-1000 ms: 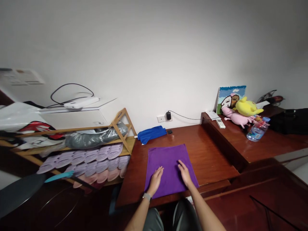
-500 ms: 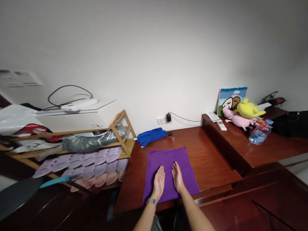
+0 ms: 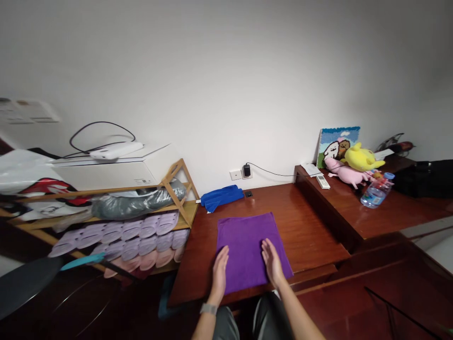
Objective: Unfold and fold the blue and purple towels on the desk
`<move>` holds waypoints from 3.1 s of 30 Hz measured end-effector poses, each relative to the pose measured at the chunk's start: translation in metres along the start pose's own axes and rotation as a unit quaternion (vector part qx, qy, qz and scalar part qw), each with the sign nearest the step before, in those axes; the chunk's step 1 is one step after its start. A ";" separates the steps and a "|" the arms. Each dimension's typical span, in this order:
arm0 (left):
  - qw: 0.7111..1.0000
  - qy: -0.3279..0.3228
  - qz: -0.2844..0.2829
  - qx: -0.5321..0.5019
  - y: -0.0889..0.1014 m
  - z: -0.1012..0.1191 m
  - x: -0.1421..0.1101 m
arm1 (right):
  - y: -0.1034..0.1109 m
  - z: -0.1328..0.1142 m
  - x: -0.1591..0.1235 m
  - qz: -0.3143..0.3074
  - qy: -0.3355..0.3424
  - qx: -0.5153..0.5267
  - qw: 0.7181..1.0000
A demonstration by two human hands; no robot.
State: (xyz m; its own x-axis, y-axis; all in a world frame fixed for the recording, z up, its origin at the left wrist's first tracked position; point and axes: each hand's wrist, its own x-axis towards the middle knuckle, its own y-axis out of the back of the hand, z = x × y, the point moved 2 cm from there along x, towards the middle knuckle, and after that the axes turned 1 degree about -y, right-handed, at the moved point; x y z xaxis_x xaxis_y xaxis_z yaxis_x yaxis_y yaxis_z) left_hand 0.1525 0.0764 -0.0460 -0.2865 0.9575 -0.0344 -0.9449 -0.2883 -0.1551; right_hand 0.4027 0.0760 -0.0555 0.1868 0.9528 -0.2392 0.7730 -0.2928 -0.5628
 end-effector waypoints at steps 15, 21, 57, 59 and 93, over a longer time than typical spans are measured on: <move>0.974 -0.052 -0.071 0.210 0.002 -0.015 0.012 | 0.037 -0.017 0.025 0.072 -0.043 0.062 0.995; 0.961 -0.077 -0.107 0.243 -0.006 -0.013 0.002 | 0.054 -0.040 0.030 0.095 0.015 -0.034 0.995; 0.903 -0.174 -0.151 0.361 0.010 0.006 0.020 | 0.034 -0.046 0.011 0.003 0.119 -0.536 0.836; 0.900 -0.170 -0.158 0.369 0.009 0.005 0.021 | 0.030 -0.049 0.011 -0.001 0.106 -0.559 0.822; 0.971 0.034 0.038 -0.233 0.068 -0.021 0.077 | 0.036 -0.038 0.088 0.100 -0.002 0.138 0.985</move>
State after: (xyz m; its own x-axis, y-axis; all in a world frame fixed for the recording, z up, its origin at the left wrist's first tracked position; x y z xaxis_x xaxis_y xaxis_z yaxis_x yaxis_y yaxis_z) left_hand 0.0699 0.1307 -0.0796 -0.3270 0.9365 -0.1271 -0.7417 -0.3376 -0.5796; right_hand 0.4707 0.1527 -0.0668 0.3163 0.8733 -0.3706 0.5260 -0.4866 -0.6976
